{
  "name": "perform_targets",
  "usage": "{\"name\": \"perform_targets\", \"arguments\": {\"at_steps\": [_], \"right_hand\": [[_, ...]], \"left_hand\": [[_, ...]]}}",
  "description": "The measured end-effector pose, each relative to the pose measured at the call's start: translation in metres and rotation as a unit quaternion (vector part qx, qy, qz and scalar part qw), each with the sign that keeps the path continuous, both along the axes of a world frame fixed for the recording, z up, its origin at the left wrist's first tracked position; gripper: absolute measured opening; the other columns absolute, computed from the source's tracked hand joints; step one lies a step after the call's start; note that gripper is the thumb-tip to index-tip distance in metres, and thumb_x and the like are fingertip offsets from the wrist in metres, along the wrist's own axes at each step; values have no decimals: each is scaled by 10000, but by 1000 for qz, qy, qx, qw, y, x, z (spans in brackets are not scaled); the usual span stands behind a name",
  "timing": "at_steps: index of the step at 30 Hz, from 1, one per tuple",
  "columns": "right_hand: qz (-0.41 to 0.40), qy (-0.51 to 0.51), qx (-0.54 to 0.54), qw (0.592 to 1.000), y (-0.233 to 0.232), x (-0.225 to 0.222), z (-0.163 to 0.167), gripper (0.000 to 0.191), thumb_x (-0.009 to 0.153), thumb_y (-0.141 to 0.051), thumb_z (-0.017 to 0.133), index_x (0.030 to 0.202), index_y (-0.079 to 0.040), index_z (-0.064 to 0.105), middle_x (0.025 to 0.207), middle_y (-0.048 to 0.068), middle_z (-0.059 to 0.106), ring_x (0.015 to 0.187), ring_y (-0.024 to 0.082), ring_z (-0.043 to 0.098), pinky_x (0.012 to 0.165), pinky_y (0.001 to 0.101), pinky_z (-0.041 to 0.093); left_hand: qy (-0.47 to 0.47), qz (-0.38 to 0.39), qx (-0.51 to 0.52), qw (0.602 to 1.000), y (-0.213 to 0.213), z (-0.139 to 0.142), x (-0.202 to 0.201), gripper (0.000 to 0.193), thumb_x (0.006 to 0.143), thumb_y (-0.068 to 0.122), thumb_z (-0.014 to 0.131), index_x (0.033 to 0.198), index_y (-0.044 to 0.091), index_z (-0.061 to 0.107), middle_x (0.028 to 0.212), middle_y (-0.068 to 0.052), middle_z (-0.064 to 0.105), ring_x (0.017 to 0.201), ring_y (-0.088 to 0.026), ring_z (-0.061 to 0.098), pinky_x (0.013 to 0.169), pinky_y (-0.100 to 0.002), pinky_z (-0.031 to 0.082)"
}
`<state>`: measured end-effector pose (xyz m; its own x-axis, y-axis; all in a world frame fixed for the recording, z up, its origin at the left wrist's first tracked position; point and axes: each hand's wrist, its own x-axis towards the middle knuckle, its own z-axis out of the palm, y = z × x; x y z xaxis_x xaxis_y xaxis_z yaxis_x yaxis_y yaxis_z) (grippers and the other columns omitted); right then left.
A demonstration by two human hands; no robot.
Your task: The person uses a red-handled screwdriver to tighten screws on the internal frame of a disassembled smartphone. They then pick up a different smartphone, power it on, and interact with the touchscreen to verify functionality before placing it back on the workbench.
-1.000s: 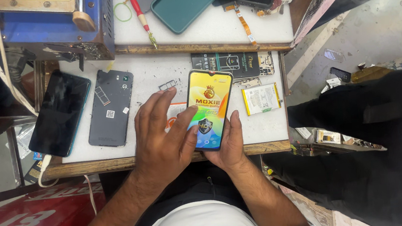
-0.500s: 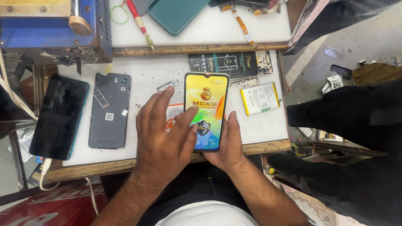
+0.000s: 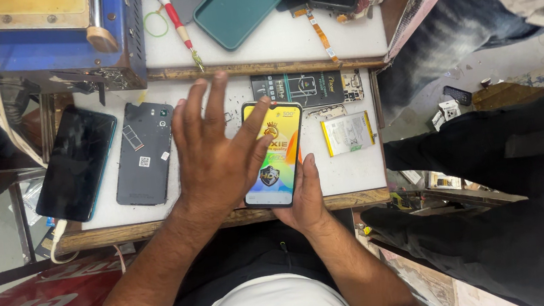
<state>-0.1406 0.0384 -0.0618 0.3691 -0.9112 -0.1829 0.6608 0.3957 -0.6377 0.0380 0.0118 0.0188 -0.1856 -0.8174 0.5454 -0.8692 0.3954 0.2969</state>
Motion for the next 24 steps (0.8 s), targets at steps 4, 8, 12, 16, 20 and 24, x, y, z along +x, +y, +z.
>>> {"name": "perform_targets", "arguments": {"at_steps": [4, 8, 12, 16, 20, 24], "right_hand": [[4, -13, -22, 1000, 1, -2, -5, 881, 1026, -694, 313, 1652, -88, 181, 1625, 173, 342, 1508, 309, 369, 1254, 519, 326], [-7, 3, 1, 1000, 3, -2, -4, 864, 1010, -683, 320, 1633, -96, 208, 1604, 150, 374, 1498, 298, 386, 1253, 521, 313], [-15, -8, 28, 999, 0, 0, 0, 851, 1021, -682, 314, 1636, -99, 237, 1555, 142, 442, 1452, 315, 444, 1218, 516, 377], [34, -50, -43, 997, 1, 0, 6, 788, 1063, -665, 312, 1642, -132, 262, 1503, 178, 507, 1325, 348, 572, 1046, 562, 523], [72, -94, -85, 989, 0, 1, 10, 701, 1120, -611, 326, 1631, -131, 311, 1465, 212, 558, 1203, 378, 654, 913, 570, 591], [62, -26, -28, 997, 0, -1, 7, 747, 1086, -599, 360, 1545, -12, 408, 1402, 224, 591, 1272, 343, 619, 1068, 512, 535]], "left_hand": [[17, 9, -11, 1000, 11, 0, -8, 519, 1023, 443, 744, 1483, 230, 630, 1638, -245, 246, 1505, -450, 252, 1181, -694, 292], [28, -14, 0, 1000, 15, -2, -24, 556, 937, 481, 755, 1437, 266, 637, 1618, -218, 273, 1480, -448, 260, 1157, -714, 277], [42, 35, 9, 998, 9, -4, -10, 606, 957, 447, 761, 1483, 201, 585, 1600, -253, 304, 1480, -460, 271, 1163, -708, 266], [185, 15, 45, 982, 14, -1, 15, 645, 991, 296, 724, 1531, 70, 454, 1526, -254, 491, 1399, -411, 496, 1154, -573, 406], [436, -36, 307, 845, 25, -5, 21, 606, 967, 189, 667, 1513, 64, 433, 1260, -136, 717, 1086, -205, 707, 761, -341, 588], [499, -87, 398, 765, 32, -19, 7, 440, 995, 153, 702, 1400, 23, 590, 1048, -163, 687, 897, -126, 665, 687, -284, 580]]}}
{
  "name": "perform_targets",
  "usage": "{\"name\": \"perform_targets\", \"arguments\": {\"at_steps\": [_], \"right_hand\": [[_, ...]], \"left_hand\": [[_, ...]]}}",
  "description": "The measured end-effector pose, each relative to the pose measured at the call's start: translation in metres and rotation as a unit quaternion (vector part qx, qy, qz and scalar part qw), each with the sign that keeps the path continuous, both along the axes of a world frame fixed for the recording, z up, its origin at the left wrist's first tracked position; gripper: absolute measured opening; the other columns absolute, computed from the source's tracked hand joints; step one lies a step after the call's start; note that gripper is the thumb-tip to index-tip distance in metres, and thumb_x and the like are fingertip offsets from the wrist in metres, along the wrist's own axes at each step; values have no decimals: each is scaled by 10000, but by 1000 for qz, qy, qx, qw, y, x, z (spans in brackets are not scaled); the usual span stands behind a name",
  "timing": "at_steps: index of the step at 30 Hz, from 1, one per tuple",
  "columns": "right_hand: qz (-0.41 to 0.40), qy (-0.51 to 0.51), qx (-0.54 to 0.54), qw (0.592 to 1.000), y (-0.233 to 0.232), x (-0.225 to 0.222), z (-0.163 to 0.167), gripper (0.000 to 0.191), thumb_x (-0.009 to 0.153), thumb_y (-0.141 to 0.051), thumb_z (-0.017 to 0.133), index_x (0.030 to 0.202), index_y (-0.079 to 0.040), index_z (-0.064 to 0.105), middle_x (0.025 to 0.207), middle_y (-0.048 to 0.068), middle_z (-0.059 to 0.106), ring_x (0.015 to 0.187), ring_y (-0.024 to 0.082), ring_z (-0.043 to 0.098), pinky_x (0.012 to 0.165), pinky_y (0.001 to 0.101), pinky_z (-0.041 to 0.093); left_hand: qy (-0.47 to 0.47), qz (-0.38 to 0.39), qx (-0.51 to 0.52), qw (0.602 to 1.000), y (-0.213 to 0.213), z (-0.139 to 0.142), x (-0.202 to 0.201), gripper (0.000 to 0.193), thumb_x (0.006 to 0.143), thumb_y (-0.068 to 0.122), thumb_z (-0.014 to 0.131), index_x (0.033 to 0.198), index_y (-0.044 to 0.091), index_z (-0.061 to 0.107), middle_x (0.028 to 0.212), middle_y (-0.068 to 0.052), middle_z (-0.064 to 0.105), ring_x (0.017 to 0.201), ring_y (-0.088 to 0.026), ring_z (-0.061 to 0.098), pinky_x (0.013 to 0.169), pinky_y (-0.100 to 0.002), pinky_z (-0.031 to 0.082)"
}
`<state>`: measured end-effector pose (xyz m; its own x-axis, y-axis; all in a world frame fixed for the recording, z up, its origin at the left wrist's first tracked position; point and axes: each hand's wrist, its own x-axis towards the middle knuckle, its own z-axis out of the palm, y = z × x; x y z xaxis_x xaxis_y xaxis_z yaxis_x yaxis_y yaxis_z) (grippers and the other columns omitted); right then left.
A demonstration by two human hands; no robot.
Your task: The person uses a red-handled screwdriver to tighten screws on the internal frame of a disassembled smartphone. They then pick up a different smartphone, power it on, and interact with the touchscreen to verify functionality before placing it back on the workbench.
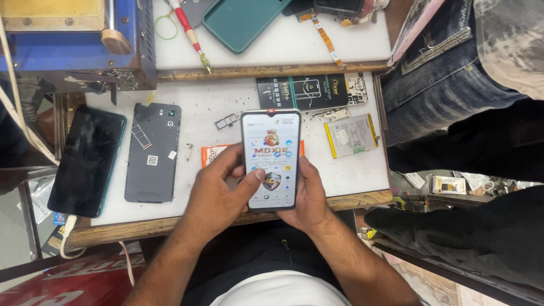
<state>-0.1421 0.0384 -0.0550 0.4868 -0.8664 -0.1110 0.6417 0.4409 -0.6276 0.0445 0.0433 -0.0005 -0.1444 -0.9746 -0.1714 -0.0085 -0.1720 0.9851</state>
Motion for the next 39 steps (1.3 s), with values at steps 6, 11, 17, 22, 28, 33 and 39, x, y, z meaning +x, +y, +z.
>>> {"name": "perform_targets", "arguments": {"at_steps": [6, 11, 17, 22, 28, 33, 39], "right_hand": [[49, -43, 38, 997, 8, -4, -3, 742, 1060, -578, 441, 1530, -5, 426, 1425, 209, 593, 1308, 334, 605, 1128, 499, 505], [116, -116, 21, 986, 13, -10, 2, 770, 1072, -581, 504, 1579, -8, 417, 1463, 234, 576, 1344, 344, 596, 1149, 514, 494], [152, -78, 15, 985, 11, -11, 12, 817, 1028, -589, 521, 1614, -56, 319, 1539, 200, 500, 1442, 311, 501, 1228, 494, 425], [-13, 322, -255, 912, 14, -48, 39, 663, 1091, -397, 532, 1575, 13, 340, 1594, 212, 446, 1530, 313, 418, 1287, 484, 335], [-229, 469, -307, 796, 7, -88, 38, 331, 1077, -24, 492, 1392, 57, 556, 1386, 198, 651, 1311, 295, 640, 1176, 414, 516], [-240, 531, -367, 725, 8, -93, 34, 260, 1028, 28, 527, 1250, 34, 662, 1265, 192, 718, 1201, 284, 705, 1079, 367, 556], [-174, 578, -399, 691, 6, -86, 41, 246, 980, 35, 566, 1188, 19, 699, 1208, 190, 733, 1169, 286, 714, 1028, 351, 559]], "left_hand": [[122, -23, 35, 992, 5, -5, -2, 368, 955, 160, 691, 1267, -28, 642, 900, -45, 739, 669, -33, 550, 544, -186, 440], [54, -39, 67, 996, 16, 8, 1, 367, 936, 174, 692, 1254, -5, 656, 737, -5, 726, 499, -1, 503, 420, -180, 402], [0, -18, -115, 993, 21, 38, 5, 315, 946, 122, 695, 1221, -24, 641, 1079, -93, 720, 935, -98, 708, 771, -265, 586], [-337, 43, -322, 884, 22, 59, 21, 358, 767, 44, 763, 1116, 8, 694, 1113, -139, 702, 978, -301, 721, 826, -381, 579], [-485, 64, -446, 749, 0, 25, 8, 188, 889, 84, 742, 1075, 56, 745, 1165, -99, 720, 1052, -250, 707, 796, -372, 540], [-485, 39, -443, 753, 7, -3, -3, 204, 865, 104, 738, 1061, 47, 746, 1142, -79, 721, 1113, -246, 664, 843, -413, 507], [-511, 6, -385, 768, 19, -15, -4, 287, 832, 143, 770, 1103, 55, 732, 1205, -102, 699, 1169, -286, 631, 974, -518, 476]]}}
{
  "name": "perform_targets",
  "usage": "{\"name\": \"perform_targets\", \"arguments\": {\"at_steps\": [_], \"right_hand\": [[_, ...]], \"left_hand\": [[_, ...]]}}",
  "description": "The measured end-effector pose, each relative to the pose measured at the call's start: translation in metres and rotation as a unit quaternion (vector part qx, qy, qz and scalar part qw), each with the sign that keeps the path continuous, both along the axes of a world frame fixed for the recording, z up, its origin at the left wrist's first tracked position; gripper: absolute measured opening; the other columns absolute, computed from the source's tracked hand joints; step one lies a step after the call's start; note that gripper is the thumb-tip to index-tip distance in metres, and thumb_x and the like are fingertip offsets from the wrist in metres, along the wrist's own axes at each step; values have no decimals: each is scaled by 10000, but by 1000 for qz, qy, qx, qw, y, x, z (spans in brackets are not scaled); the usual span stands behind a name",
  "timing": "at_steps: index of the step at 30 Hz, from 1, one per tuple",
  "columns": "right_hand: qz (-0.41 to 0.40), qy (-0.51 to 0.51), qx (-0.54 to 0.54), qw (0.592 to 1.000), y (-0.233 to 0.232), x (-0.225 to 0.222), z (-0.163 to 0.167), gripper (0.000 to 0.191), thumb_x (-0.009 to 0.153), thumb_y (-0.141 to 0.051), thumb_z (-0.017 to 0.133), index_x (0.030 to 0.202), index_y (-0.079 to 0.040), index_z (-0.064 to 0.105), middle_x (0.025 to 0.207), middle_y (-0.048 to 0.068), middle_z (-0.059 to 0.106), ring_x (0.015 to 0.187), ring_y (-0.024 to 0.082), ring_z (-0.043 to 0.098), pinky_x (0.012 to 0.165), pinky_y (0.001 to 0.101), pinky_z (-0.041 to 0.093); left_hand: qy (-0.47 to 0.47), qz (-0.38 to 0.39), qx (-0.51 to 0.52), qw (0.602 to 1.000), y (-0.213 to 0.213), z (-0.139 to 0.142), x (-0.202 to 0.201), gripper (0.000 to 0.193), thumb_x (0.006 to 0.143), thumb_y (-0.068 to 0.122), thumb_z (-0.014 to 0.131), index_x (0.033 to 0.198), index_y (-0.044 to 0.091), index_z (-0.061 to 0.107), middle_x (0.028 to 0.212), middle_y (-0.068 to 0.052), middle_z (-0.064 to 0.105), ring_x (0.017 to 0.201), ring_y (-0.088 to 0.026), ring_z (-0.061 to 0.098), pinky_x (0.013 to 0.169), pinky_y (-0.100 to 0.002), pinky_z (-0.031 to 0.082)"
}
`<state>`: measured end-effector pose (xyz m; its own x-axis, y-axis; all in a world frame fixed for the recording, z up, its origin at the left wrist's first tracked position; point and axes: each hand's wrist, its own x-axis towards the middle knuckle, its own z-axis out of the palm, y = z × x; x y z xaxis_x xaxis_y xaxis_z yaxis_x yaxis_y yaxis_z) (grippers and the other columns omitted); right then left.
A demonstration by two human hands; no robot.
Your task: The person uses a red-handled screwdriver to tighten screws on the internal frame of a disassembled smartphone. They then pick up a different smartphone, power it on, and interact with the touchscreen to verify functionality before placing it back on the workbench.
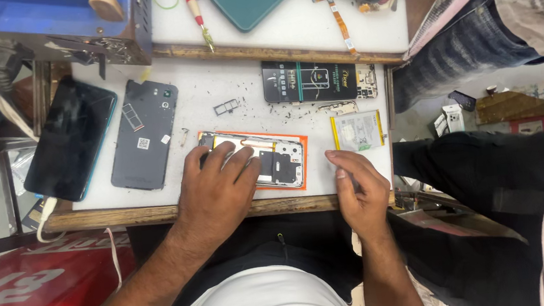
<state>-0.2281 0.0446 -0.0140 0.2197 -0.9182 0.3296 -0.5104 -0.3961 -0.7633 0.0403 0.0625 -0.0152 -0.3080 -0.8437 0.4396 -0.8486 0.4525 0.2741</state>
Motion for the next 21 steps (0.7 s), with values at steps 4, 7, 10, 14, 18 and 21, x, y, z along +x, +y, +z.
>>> {"name": "perform_targets", "arguments": {"at_steps": [4, 7, 10, 14, 18, 21], "right_hand": [[-8, 26, -8, 1000, -3, 5, 3, 235, 968, 19, 586, 1167, 13, 711, 1180, 173, 748, 1152, 276, 716, 1022, 354, 556], [-13, 34, -5, 999, -2, 6, 4, 234, 966, 15, 586, 1162, 16, 714, 1164, 169, 750, 1129, 264, 719, 1012, 347, 551], [-27, 34, 15, 999, -1, 9, 5, 240, 966, 11, 586, 1162, 15, 724, 1145, 164, 753, 1086, 247, 726, 972, 327, 553], [-42, 30, 41, 998, -1, 9, 5, 233, 971, 1, 587, 1156, 1, 729, 1114, 147, 762, 1016, 224, 733, 911, 303, 561], [-30, 25, 25, 999, 0, 5, 2, 222, 981, 0, 587, 1157, 0, 722, 1126, 152, 758, 1049, 237, 731, 951, 314, 551], [-37, 35, 27, 998, 3, 2, -1, 199, 985, -13, 603, 1141, -4, 726, 1117, 147, 762, 1047, 236, 738, 947, 310, 557]], "left_hand": [[-10, -10, 31, 999, 0, 3, -2, 381, 802, 235, 793, 1131, 53, 733, 1228, -115, 690, 1176, -310, 608, 1022, -562, 445], [5, -3, 50, 999, 2, 6, -7, 448, 780, 329, 802, 1120, 45, 734, 1220, -124, 688, 1166, -325, 590, 1023, -587, 429], [34, 2, 63, 997, 7, 8, -9, 453, 793, 369, 803, 1111, 54, 733, 1214, -126, 684, 1170, -331, 577, 1021, -587, 420], [75, 47, 36, 995, 14, 8, 6, 366, 873, 288, 787, 1145, 51, 724, 1216, -123, 680, 1165, -313, 604, 1013, -522, 455], [110, 188, 51, 975, 17, 11, 45, 334, 934, 166, 742, 1231, 16, 711, 1238, -131, 685, 1136, -325, 642, 996, -473, 523], [47, 281, 93, 954, 19, 14, 71, 445, 895, 222, 805, 1276, 34, 674, 1294, -180, 643, 1148, -374, 631, 956, -487, 525]]}}
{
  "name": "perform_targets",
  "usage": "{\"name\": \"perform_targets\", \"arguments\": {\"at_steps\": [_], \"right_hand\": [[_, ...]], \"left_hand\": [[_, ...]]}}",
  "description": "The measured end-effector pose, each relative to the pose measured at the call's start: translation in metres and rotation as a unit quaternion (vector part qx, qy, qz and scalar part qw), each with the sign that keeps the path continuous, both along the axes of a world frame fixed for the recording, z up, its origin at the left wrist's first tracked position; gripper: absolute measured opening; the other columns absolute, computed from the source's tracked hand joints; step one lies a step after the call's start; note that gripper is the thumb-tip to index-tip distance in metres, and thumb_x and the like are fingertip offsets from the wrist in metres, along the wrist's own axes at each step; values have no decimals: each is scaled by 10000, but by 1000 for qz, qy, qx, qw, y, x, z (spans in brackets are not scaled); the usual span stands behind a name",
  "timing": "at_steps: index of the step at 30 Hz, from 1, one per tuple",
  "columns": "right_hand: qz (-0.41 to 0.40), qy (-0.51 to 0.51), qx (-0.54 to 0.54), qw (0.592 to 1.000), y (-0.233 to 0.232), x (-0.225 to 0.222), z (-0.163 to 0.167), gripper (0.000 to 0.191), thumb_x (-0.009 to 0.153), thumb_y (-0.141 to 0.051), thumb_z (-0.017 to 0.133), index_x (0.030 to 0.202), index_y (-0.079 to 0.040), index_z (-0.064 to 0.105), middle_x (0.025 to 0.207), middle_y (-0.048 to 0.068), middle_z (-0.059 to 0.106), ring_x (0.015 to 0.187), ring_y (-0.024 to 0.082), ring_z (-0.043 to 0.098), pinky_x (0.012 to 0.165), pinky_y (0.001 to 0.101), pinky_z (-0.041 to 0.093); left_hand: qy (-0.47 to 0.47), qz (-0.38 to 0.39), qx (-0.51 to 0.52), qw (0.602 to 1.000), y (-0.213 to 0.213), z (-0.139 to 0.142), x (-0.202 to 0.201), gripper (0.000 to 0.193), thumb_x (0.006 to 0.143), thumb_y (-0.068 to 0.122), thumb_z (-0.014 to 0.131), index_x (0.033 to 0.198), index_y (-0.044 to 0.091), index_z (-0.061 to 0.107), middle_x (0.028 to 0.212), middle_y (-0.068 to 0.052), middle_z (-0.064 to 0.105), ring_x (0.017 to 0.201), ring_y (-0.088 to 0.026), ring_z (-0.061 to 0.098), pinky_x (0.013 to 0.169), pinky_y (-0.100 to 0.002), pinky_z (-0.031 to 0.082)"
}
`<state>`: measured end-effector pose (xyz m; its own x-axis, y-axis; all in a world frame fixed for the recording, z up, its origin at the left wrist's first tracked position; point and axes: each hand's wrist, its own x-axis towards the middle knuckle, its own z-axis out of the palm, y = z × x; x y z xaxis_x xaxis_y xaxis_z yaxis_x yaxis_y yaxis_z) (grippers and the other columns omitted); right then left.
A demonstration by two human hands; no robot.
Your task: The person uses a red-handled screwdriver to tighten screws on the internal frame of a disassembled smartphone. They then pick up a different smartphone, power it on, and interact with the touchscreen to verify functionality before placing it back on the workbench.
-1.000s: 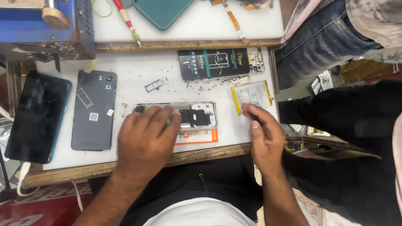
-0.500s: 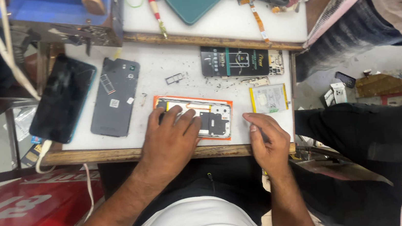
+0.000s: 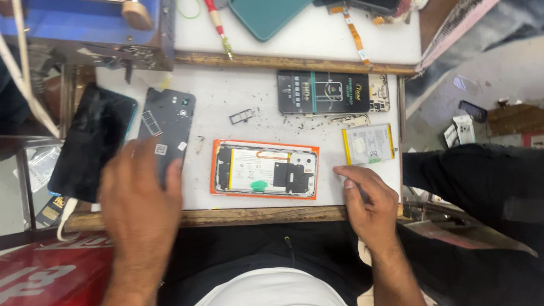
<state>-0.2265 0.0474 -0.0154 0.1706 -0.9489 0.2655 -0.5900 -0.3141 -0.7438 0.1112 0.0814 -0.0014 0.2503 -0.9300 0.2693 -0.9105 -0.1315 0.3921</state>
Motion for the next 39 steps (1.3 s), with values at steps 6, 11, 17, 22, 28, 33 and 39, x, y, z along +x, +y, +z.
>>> {"name": "perform_targets", "arguments": {"at_steps": [6, 11, 17, 22, 28, 33, 39], "right_hand": [[2, 10, 7, 1000, -1, 2, 6, 209, 981, -24, 600, 1145, -1, 727, 1117, 152, 758, 1044, 238, 737, 945, 316, 554], [3, 4, 17, 1000, -3, 2, 7, 219, 981, -27, 596, 1154, -5, 728, 1131, 150, 760, 1051, 231, 736, 937, 307, 557], [9, 4, 17, 1000, -3, 0, 5, 219, 982, -24, 597, 1158, -6, 727, 1130, 148, 760, 1052, 223, 734, 942, 302, 554], [13, 2, 17, 1000, -3, -2, 4, 222, 981, -20, 595, 1160, -8, 726, 1131, 145, 760, 1044, 215, 734, 933, 295, 555], [10, -7, 29, 1000, -5, -2, 5, 214, 983, -22, 602, 1159, -9, 725, 1135, 141, 762, 1041, 213, 733, 928, 294, 553], [32, 46, -14, 998, -7, 12, 25, 213, 942, 10, 639, 1136, -14, 724, 1144, 135, 757, 1131, 271, 725, 1012, 353, 551], [100, 66, -53, 991, -10, 47, 48, 215, 895, 18, 693, 1098, -36, 736, 1120, 100, 759, 1184, 308, 695, 1016, 398, 554]], "left_hand": [[-51, 37, 79, 995, 3, 1, 1, 754, 768, 298, 873, 1417, 56, 577, 1358, -229, 562, 1145, -413, 586, 909, -517, 516], [-24, 22, 108, 994, -4, 0, -1, 816, 772, 276, 872, 1481, 87, 515, 1422, -250, 485, 1189, -414, 530, 922, -556, 492], [8, 23, 114, 993, -11, 3, 6, 894, 696, 260, 901, 1477, 104, 493, 1376, -262, 475, 1176, -446, 491, 908, -589, 439], [52, 46, 119, 990, -18, 6, 14, 849, 728, 202, 886, 1488, 141, 513, 1199, -157, 591, 1135, -386, 527, 971, -548, 440], [135, 52, 105, 984, -19, 6, 28, 698, 838, 134, 810, 1475, 105, 527, 1136, -194, 649, 1063, -372, 645, 904, -487, 521], [117, 45, 93, 988, -14, 9, 32, 599, 858, 144, 806, 1411, 87, 582, 1156, -188, 672, 1059, -369, 668, 871, -479, 540], [-9, 6, 12, 1000, -19, 9, 21, 412, 856, 167, 817, 1247, 73, 725, 1154, -131, 689, 1027, -327, 632, 872, -430, 549]]}}
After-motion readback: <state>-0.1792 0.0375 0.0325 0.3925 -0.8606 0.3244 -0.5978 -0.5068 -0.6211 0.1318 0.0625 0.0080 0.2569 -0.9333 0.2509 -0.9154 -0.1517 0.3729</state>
